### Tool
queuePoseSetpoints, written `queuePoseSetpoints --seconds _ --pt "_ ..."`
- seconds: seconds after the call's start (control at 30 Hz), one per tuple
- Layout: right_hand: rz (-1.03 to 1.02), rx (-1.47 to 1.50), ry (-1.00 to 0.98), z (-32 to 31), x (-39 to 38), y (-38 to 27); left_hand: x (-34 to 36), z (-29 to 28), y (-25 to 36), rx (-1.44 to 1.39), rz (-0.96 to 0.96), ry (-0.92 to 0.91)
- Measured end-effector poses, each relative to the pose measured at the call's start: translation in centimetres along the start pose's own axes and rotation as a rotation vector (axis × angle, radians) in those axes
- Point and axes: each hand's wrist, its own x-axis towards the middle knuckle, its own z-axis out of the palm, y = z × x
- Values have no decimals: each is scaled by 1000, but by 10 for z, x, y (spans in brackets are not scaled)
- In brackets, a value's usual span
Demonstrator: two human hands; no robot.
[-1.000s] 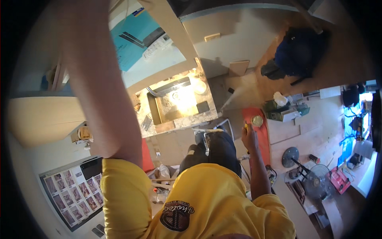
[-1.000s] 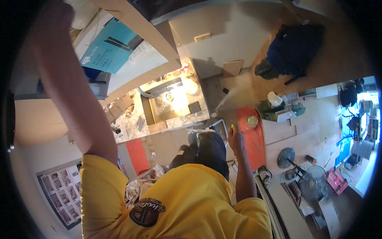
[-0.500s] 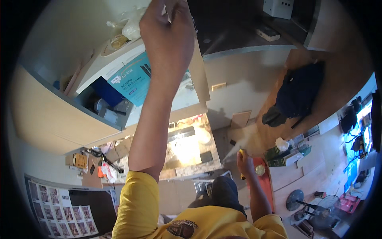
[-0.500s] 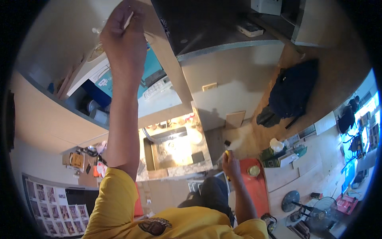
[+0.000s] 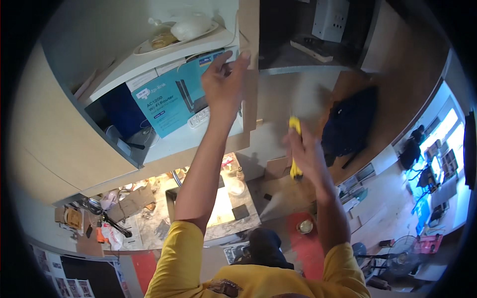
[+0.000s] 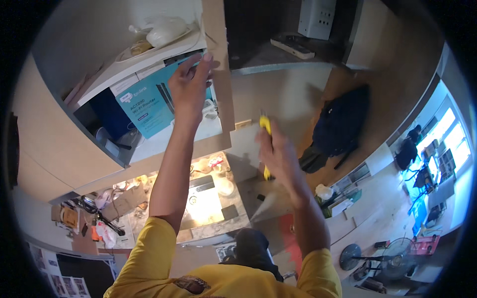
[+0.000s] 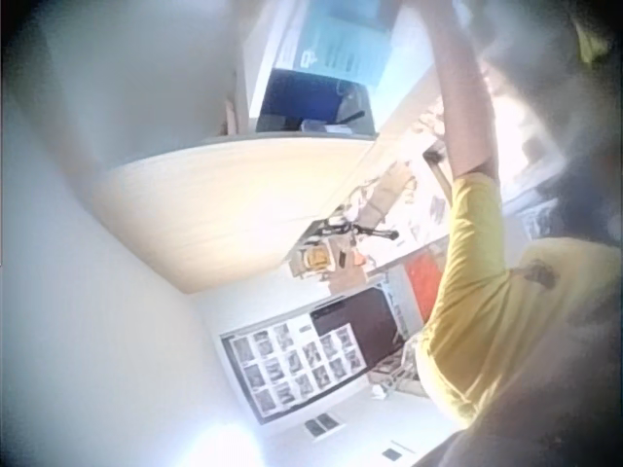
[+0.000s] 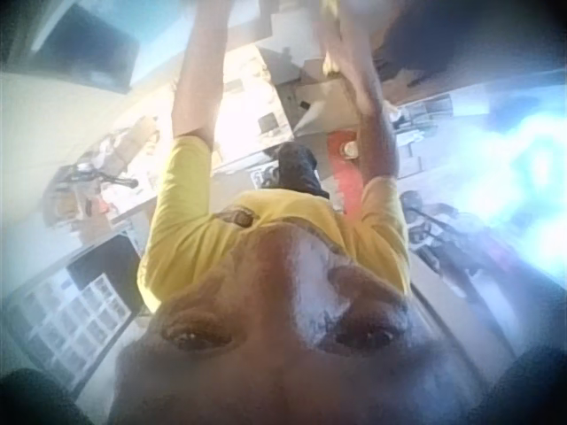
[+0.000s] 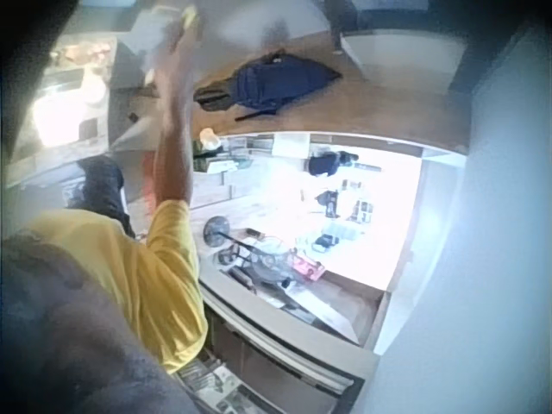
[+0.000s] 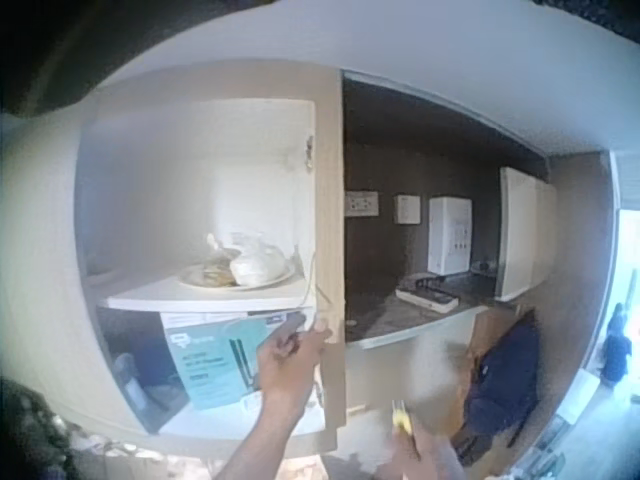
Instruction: The person uses a yellow utility knife to cut a strip of material along the edge of a white cabinet shelf. They then use a hammer to tap a metal hinge into place on the cabinet frame. The person continues to use the utility knife to trim the material around the hinge area.
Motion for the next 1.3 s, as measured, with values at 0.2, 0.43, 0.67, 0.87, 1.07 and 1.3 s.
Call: queuePoseSetpoints --seconds 0.2,0.43,0.67,0.87,1.07,1.3 --pt "-442 -116 211 -20 73 -120 61 35 25 -73 317 96" --pt "-473 -304 178 -3 98 -168 64 12 24 -138 182 -35" --pt "-565 -434 244 16 131 -174 75 -4 27 106 209 -52" --pt "-536 -716 379 30 141 -170 71 -10 25 120 209 -74" --pt "-516 -901 350 36 136 -173 70 -9 23 126 184 -98" --pt "-453 -797 382 40 139 -176 70 -8 24 69 184 -86"
